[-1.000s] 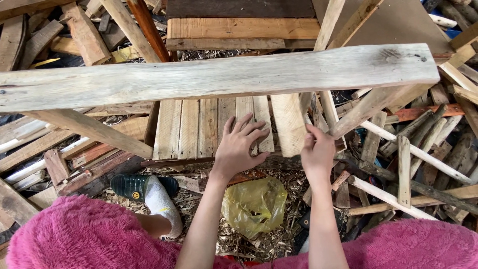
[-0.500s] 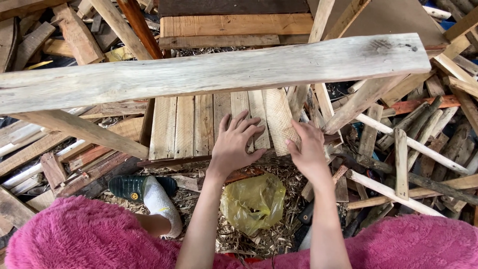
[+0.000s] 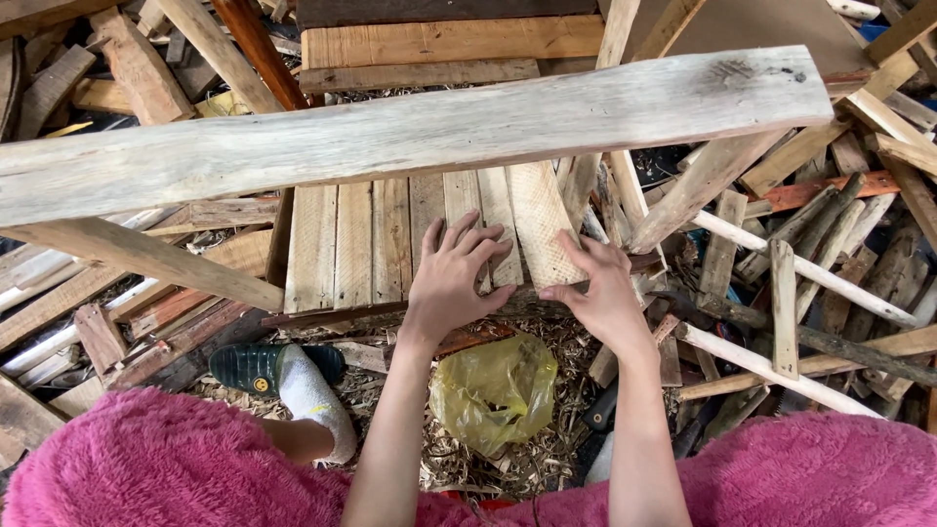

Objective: Assembling a wooden structure from scrap lumber using a hammer and nails

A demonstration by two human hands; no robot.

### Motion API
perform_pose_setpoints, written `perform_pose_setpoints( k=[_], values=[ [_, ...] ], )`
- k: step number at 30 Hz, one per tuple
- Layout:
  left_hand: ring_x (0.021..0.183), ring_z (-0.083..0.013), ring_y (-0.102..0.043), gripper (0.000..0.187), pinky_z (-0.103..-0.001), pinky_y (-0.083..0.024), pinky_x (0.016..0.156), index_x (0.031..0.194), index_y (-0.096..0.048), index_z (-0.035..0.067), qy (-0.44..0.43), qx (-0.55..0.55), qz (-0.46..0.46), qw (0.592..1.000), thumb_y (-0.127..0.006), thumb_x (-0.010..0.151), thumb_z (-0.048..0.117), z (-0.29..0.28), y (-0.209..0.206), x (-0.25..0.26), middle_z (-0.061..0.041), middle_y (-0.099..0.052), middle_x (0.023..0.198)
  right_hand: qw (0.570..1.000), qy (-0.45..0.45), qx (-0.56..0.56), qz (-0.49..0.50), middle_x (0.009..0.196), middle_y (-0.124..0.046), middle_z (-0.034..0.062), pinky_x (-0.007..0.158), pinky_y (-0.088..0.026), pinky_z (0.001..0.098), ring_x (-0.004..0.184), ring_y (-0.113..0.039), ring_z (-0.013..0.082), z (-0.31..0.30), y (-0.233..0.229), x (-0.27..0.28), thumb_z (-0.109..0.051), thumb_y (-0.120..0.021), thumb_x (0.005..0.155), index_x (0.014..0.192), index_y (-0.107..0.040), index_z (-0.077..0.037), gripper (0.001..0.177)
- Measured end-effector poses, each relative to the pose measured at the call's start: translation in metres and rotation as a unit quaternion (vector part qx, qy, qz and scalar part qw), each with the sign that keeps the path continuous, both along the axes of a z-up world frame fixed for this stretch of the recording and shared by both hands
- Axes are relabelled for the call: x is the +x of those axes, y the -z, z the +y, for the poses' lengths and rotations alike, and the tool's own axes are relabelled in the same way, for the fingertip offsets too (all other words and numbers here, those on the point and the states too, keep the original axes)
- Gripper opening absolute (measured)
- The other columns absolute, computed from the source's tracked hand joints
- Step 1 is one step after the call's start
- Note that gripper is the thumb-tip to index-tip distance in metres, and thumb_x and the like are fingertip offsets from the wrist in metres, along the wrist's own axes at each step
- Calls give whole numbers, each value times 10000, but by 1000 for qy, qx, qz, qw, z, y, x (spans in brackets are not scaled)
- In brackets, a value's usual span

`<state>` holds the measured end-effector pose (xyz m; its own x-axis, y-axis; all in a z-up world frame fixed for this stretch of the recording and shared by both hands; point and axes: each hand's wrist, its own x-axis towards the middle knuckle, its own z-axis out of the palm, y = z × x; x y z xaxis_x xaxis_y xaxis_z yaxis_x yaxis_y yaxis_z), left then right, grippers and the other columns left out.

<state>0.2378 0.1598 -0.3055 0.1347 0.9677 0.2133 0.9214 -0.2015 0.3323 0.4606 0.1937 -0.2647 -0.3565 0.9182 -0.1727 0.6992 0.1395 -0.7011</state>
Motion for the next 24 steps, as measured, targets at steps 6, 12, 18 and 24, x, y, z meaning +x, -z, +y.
perform_pose_setpoints(
  k=[6,12,18,24],
  values=[
    [1459,-220,-375,596,-609,-204,1197,1259,-636,299,-1,19,-10,1000,-749,719,526,0,2,-1,93,-573,1391,983,47,27,175,1346,-559,336,1119,-328,666,1309,-488,513,-2,2,-2,-172,-849,771,1481,-495,9,814],
    [1456,-214,-380,592,-593,-223,1186,1258,-642,299,-3,27,-12,1000,-750,728,538,-1,0,-1,89,-584,1387,930,27,87,357,1399,-483,401,987,-522,579,1240,-536,566,-6,-6,-8,107,-731,802,1547,-373,-7,834],
    [1458,-213,-386,606,-586,-217,1194,1266,-637,302,-3,33,-16,999,-747,725,551,-2,-2,-1,89,-588,1389,931,46,134,337,1395,-503,354,957,-533,559,1221,-564,521,-4,-13,-5,139,-693,831,1534,-402,-11,775],
    [1469,-213,-371,600,-591,-207,1199,1287,-633,306,1,17,-24,1000,-745,749,547,-3,-5,1,90,-582,1396,837,154,47,524,1389,-477,322,1021,-518,502,1179,-599,414,9,34,7,125,-635,884,1437,-484,22,582]
  ],
)
